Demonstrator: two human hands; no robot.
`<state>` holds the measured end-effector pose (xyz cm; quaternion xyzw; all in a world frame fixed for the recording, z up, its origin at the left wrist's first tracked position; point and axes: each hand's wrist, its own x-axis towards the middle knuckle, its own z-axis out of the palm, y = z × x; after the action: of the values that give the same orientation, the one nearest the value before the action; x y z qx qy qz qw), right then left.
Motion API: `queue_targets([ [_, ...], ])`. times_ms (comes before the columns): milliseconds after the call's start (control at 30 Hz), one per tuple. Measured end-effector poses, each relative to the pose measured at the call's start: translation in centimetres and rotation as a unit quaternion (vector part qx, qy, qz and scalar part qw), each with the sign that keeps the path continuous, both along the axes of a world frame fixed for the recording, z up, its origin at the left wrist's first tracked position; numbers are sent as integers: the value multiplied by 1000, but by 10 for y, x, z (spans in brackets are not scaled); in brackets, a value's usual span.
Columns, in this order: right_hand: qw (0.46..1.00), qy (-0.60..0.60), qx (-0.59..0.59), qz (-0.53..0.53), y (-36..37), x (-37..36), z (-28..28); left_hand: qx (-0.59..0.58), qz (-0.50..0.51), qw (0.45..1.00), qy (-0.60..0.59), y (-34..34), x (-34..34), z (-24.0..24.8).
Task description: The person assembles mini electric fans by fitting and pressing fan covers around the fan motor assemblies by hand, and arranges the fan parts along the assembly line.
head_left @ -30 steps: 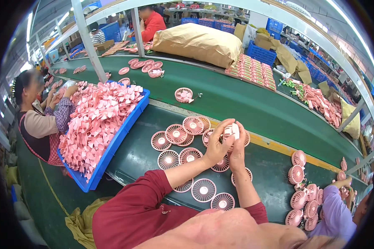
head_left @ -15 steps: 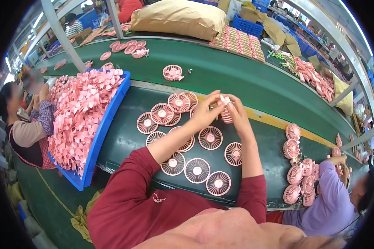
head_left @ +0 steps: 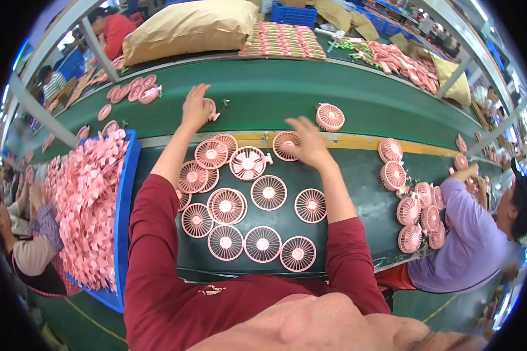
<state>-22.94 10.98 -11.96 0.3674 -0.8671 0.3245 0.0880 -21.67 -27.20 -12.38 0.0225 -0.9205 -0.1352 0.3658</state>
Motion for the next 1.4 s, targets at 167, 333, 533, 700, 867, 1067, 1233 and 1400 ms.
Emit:
queue_targets([
  [167, 986, -2, 169, 11, -13, 24, 5, 27, 34, 962, -271, -9, -21, 0],
  [333, 994, -11, 105, 28, -11, 17, 9, 19, 75, 963, -257, -23, -1, -8],
  [533, 991, -64, -95, 65, -19, 40, 34, 240, 65, 968, -41, 24, 42, -5],
  [700, 948, -140, -258, 122, -40, 58, 37, 659, -145, 735, 66, 107, 72, 8],
  [867, 973, 57, -205, 93, -49, 72, 51, 805, -239, 541, 39, 166, 101, 27],
  [1067, 980, 106, -148, 82, -48, 84, 52, 860, -335, 385, -26, 204, 117, 41],
  [1233, 960, 84, -222, 147, -48, 83, 56, 870, -340, 356, -26, 200, 118, 40],
  [1400, 883, -196, -415, 101, -42, 83, 67, 856, -378, 353, -25, 187, 120, 39],
])
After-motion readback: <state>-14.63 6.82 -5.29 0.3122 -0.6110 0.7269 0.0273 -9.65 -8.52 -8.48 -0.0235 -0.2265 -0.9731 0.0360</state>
